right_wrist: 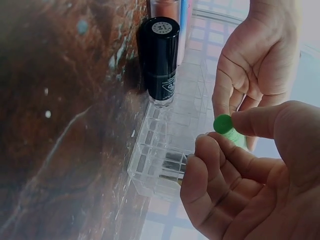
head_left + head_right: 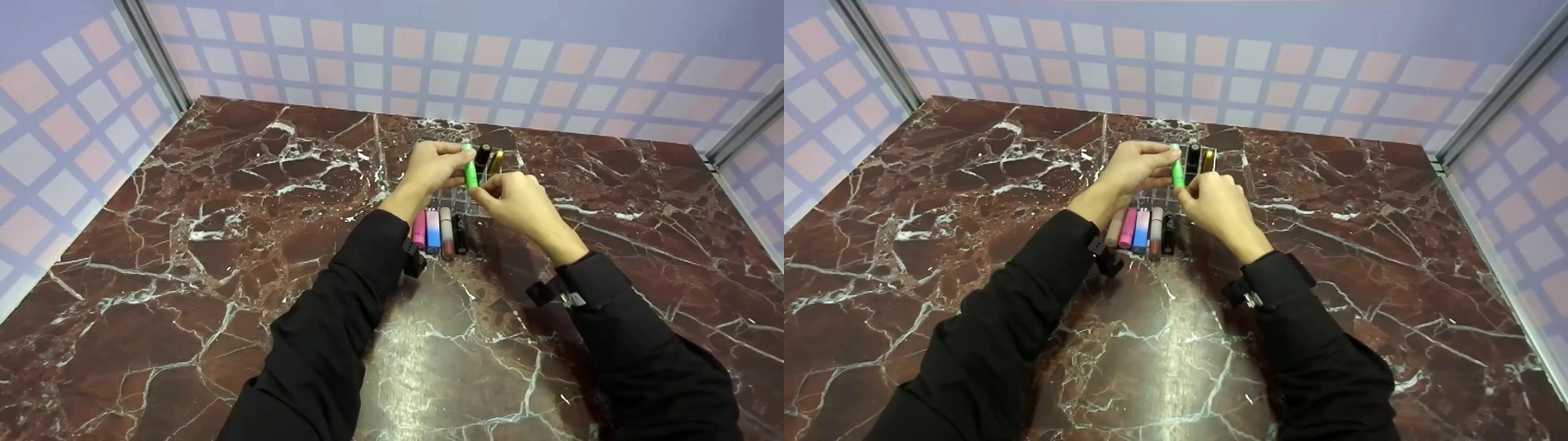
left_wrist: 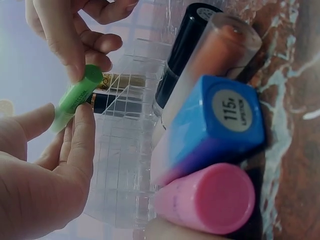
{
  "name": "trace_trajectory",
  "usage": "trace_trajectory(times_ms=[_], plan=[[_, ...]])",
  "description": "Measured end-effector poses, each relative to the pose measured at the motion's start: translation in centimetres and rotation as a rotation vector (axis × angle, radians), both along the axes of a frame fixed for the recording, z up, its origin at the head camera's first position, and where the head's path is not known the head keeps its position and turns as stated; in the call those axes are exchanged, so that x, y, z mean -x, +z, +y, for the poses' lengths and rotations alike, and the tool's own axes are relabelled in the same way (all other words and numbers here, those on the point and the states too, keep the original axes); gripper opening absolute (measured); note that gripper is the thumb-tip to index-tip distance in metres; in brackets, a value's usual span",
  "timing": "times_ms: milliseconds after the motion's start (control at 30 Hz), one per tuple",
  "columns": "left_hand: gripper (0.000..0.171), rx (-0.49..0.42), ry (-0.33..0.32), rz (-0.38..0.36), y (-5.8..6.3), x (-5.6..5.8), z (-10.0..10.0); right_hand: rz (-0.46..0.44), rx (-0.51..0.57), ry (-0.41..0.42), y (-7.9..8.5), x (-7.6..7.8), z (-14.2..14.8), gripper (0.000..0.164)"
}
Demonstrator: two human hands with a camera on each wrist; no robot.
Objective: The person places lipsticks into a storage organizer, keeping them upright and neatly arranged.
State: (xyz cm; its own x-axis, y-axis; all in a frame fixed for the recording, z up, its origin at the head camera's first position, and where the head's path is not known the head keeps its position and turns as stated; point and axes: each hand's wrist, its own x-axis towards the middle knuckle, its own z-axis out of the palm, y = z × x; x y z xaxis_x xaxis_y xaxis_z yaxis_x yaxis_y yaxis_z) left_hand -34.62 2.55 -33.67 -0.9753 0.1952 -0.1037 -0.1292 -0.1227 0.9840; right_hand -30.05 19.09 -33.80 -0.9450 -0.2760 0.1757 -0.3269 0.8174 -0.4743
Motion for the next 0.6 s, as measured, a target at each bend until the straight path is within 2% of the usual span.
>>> trace_trajectory(times_ms=[333, 600], plan=[[0.025, -0.010, 0.046, 0.002, 0.07, 0.36, -0.21, -0.008, 0.006, -0.002, -0.31, 0.47, -0.16, 0.026], [0.023, 0.012, 0.097, 0.073, 0.14, 0.57, -0.42, -0.031, -0.003, 0.005, -0.56, 0.47, -0.48, 0.021]])
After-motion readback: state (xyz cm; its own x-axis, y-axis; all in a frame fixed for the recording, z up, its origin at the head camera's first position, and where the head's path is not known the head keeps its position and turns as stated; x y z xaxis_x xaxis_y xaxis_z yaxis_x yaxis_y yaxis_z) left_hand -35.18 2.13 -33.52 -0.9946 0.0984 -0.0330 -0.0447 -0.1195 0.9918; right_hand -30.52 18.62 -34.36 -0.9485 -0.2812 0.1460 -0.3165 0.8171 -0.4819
